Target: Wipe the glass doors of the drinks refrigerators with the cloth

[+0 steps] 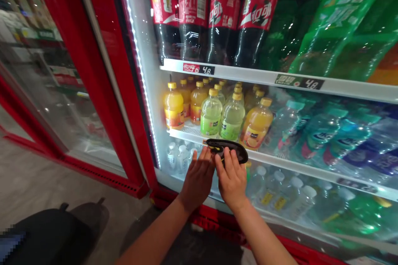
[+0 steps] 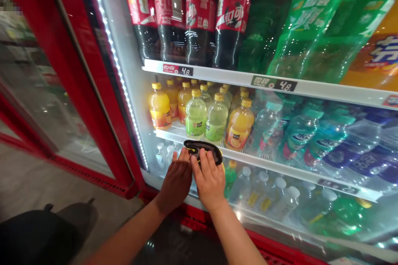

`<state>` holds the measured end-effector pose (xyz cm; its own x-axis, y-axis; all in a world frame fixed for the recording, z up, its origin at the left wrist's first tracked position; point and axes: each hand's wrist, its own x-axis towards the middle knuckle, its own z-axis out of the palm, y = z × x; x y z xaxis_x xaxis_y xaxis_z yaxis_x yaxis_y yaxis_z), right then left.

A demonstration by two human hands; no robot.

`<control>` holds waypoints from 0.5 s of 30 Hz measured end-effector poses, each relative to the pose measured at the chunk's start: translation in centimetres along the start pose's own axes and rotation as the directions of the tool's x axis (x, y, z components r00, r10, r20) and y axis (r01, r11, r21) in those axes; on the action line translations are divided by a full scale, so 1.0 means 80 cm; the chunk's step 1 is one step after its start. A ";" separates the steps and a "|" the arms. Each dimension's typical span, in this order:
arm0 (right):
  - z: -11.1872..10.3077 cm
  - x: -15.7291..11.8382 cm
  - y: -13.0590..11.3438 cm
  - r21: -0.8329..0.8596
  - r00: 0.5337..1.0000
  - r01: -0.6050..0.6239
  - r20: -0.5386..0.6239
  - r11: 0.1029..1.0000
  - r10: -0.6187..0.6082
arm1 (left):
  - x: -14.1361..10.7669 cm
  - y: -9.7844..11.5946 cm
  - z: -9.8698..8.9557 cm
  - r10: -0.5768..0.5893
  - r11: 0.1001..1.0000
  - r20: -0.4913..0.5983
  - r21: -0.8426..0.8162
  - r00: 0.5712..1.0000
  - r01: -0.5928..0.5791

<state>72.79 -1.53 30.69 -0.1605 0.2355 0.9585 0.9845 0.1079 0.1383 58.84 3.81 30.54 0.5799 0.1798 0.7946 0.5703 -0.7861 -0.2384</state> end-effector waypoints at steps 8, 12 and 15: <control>-0.027 -0.077 0.028 -0.085 0.990 -0.035 0.133 0.996 0.046 | -0.034 0.055 0.067 0.020 1.000 -0.055 -0.022 0.998 -0.021; -0.068 -0.071 0.059 -0.137 0.967 -0.182 0.155 0.974 0.203 | 0.008 0.099 0.061 0.014 0.998 0.012 -0.056 1.000 -0.013; -0.056 -0.051 0.058 -0.168 0.962 -0.250 0.067 0.953 0.264 | 0.034 0.099 0.051 0.023 0.997 -0.040 -0.069 0.999 -0.026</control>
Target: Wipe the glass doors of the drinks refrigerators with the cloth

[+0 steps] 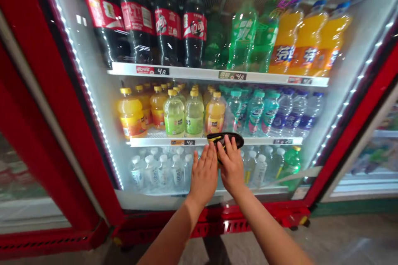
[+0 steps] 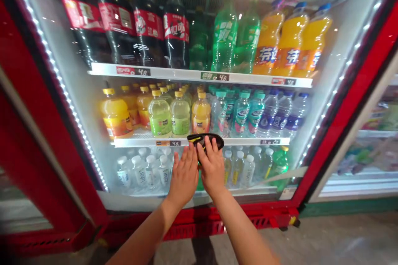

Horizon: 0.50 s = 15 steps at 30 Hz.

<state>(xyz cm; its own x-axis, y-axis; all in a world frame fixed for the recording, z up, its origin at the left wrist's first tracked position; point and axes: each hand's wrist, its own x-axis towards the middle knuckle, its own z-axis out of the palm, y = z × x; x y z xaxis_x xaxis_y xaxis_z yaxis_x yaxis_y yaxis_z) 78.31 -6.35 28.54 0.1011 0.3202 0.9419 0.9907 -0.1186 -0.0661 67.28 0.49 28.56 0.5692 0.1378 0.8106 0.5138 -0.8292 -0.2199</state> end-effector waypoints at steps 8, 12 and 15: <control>-0.010 -0.023 0.034 -0.090 0.987 0.164 0.015 0.982 -0.163 | -0.021 -0.002 0.017 0.104 0.994 0.014 0.013 0.994 -0.104; -0.037 0.003 0.065 -0.039 0.994 0.053 -0.090 0.998 -0.057 | 0.027 0.027 0.007 0.155 0.988 0.006 -0.016 0.988 -0.155; -0.027 0.029 0.056 -0.008 0.992 0.024 -0.124 1.000 -0.025 | 0.058 0.030 -0.002 0.086 0.996 -0.054 -0.003 0.995 -0.086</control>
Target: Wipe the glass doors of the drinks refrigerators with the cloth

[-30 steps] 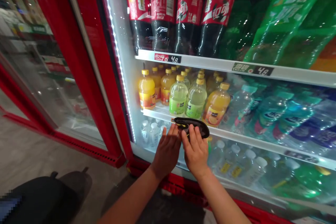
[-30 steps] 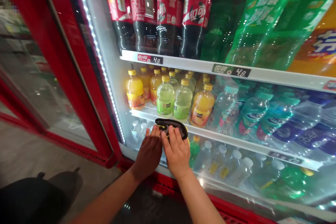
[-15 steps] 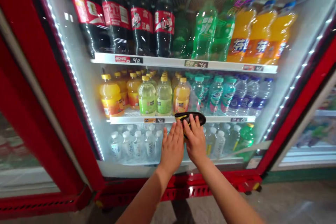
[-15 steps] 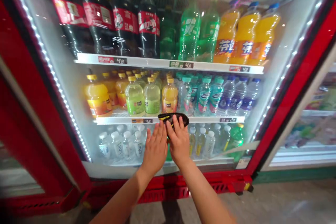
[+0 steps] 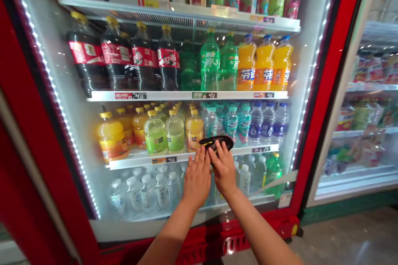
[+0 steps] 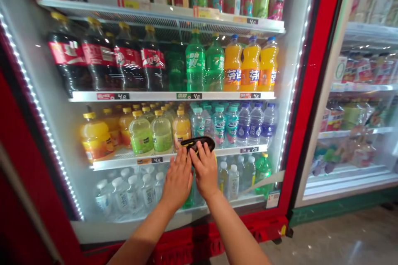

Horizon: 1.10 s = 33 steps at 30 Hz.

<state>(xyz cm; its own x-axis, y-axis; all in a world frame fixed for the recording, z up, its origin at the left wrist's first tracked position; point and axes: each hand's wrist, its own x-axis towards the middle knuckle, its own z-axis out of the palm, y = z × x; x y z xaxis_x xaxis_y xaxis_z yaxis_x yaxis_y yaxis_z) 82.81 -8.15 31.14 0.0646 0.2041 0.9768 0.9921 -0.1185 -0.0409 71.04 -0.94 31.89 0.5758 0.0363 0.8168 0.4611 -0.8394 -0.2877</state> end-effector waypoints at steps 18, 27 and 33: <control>-0.059 -0.008 0.109 -0.079 0.996 -0.070 0.043 0.994 0.074 | 0.065 0.108 0.045 0.050 0.997 -0.015 -0.055 0.999 -0.051; -0.110 -0.036 0.190 -0.097 0.996 -0.073 0.046 0.993 0.078 | 0.086 0.169 0.058 0.181 0.978 0.047 -0.114 0.982 -0.175; -0.088 -0.020 0.168 -0.075 0.996 -0.083 0.033 0.994 0.086 | 0.091 0.158 0.051 0.079 0.991 -0.008 -0.107 0.997 -0.080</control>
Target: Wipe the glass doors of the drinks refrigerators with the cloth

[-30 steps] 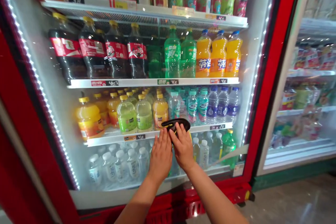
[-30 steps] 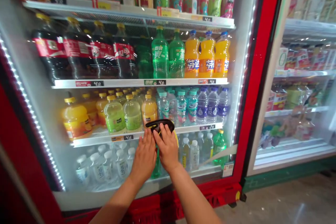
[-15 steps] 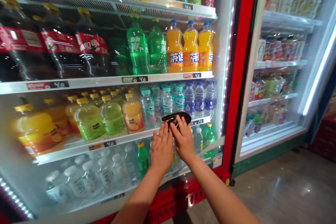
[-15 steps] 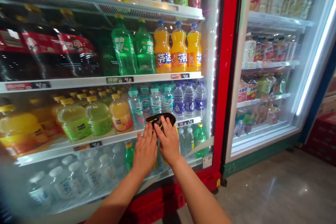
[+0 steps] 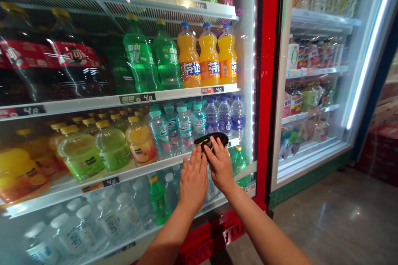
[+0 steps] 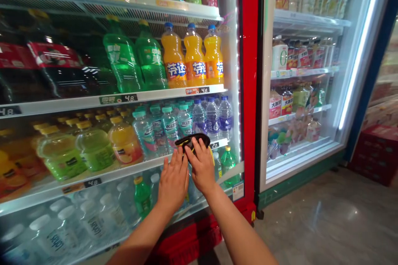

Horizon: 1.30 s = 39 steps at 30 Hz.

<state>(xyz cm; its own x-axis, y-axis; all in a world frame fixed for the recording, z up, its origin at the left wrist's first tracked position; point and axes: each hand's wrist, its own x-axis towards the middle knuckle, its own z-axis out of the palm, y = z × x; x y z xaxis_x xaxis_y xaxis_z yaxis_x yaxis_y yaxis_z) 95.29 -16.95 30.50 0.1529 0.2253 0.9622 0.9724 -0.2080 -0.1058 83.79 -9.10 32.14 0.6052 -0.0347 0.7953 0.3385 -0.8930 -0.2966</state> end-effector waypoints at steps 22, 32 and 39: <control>-0.041 -0.056 0.106 0.053 0.995 -0.064 -0.068 0.997 0.067 | 0.025 0.088 0.057 0.163 0.986 0.077 -0.034 0.984 -0.160; -0.038 -0.078 0.122 -0.032 0.997 -0.082 -0.016 0.996 0.082 | 0.019 0.097 0.071 0.180 0.983 0.097 -0.054 0.979 -0.175; -0.063 -0.068 0.158 -0.062 0.991 -0.118 -0.076 0.991 0.113 | 0.047 0.132 0.082 0.224 0.973 0.127 -0.092 0.966 -0.213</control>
<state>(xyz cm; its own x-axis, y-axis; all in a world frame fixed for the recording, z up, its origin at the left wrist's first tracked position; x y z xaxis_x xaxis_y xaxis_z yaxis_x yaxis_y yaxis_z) 105.85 -25.56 25.17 0.2477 0.1275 0.9604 0.9349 -0.2914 -0.2025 94.35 -15.76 28.52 0.7520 -0.1768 0.6350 0.1339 -0.9023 -0.4097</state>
